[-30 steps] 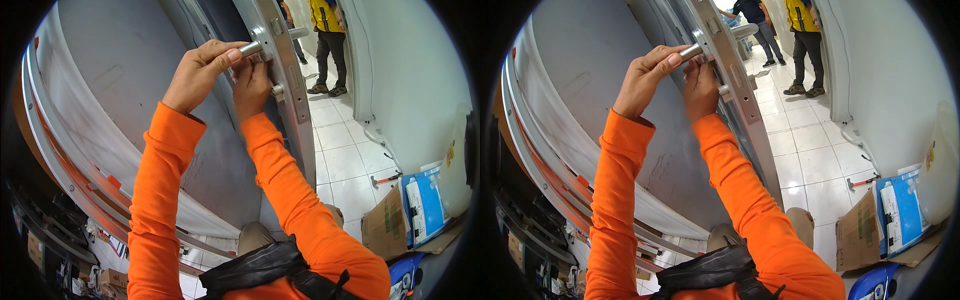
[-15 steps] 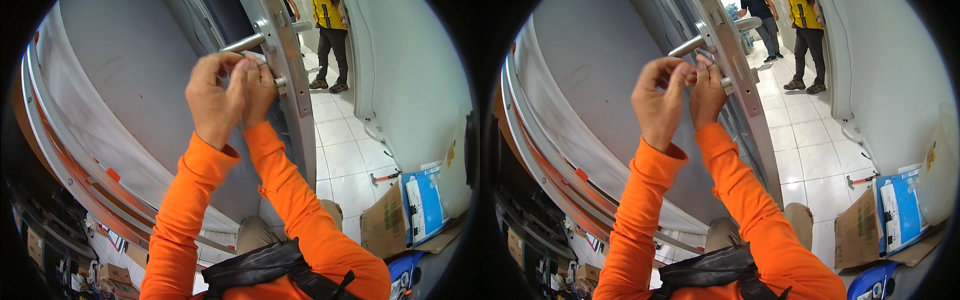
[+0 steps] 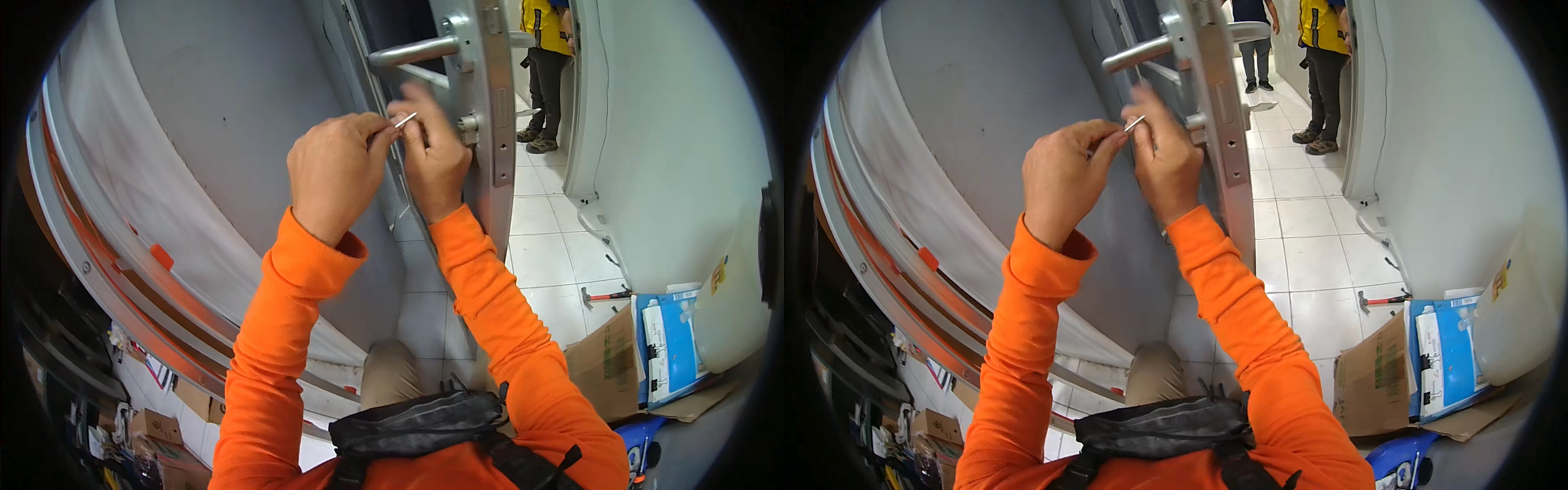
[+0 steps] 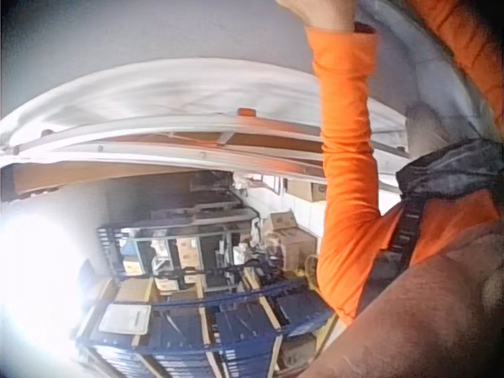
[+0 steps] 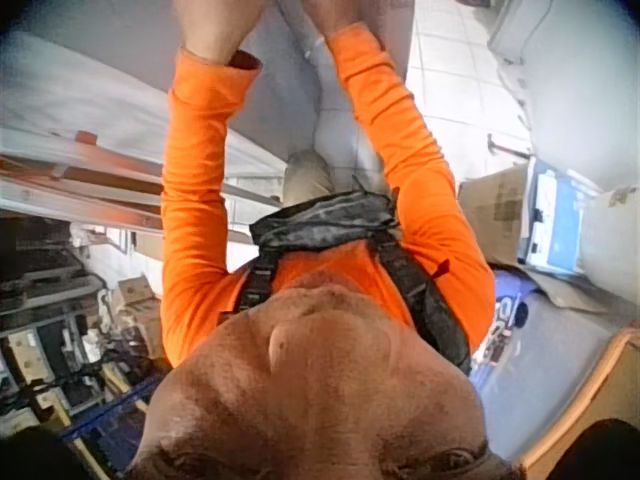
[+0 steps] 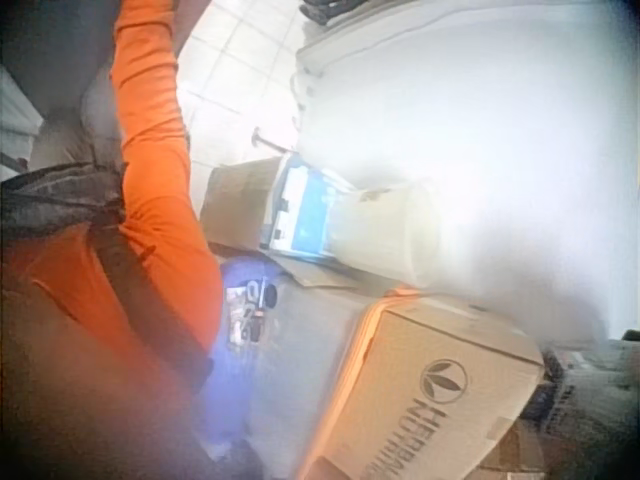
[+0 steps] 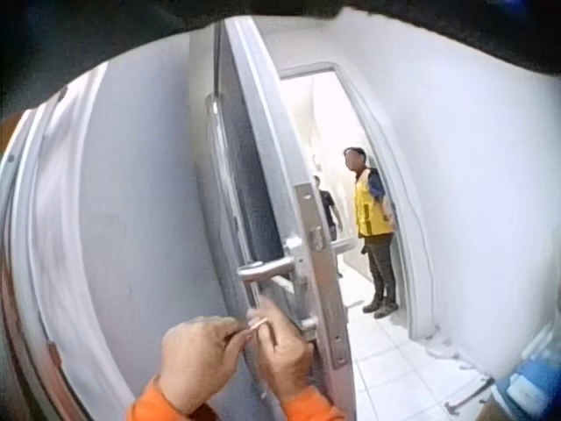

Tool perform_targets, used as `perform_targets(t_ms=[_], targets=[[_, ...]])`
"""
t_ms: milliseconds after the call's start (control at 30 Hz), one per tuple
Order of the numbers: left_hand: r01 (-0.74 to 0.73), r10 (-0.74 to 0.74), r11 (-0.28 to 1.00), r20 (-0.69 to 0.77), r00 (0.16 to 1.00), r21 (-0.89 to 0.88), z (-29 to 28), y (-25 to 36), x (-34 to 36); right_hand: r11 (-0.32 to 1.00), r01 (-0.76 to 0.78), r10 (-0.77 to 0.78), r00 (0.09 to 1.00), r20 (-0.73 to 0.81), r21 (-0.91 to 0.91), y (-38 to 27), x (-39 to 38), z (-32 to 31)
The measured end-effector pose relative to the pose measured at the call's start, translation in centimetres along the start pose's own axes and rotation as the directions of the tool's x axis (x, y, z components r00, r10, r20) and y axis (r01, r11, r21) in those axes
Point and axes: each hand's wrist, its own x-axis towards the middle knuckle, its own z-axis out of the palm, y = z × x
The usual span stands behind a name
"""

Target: The person removes a metal door handle, uses pliers and a screwdriver to adjust the internal lock mechanism, applies a liquid from a small clear bottle to the components, and then reassembles the cylinder and handle onto the door frame.

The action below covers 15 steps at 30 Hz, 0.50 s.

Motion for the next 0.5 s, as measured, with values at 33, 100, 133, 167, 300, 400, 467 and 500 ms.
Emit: perform_targets(t_ms=[33,100,133,167,300,400,467,500], targets=[[0.017,-0.017,1.000,-0.003,1.000,-0.012,0.4,-0.6,0.0,0.952,-0.175,0.196,0.979,-0.058,0.250,-0.7,-0.1,0.3],[0.028,-0.054,0.867,-0.037,0.998,-0.498,1.3,-2.2,0.2,0.705,-0.383,0.502,0.864,-0.039,0.597,-3.1,-1.0,0.6],[0.029,-0.056,0.858,-0.039,0.998,-0.512,1.5,-1.3,0.4,0.715,-0.384,0.497,0.867,-0.039,0.584,-3.7,-1.8,-0.5],[0.154,-0.131,0.662,0.089,0.987,-0.733,1.8,0.3,0.7,0.843,-0.365,0.406,0.914,-0.023,0.395,-4.2,-2.6,-2.0],[0.289,-0.148,0.352,0.252,0.956,-0.890,3.4,2.5,2.1,0.988,-0.009,-0.014,0.989,-0.148,-0.155,-5.0,-3.5,-5.6],[0.289,-0.120,0.216,0.268,0.956,-0.933,5.3,3.0,3.6,0.948,-0.023,-0.034,0.984,-0.173,-0.319,-5.9,-2.0,-8.1],[0.209,-0.142,0.150,0.188,0.972,-0.966,6.1,3.3,3.8,0.951,-0.045,-0.011,0.984,-0.177,-0.306,-6.2,-1.3,-8.6],[0.219,-0.151,0.161,0.195,0.969,-0.962,6.1,3.3,3.8,0.966,-0.220,0.199,0.968,-0.155,-0.138,-6.4,-1.2,-8.8]])
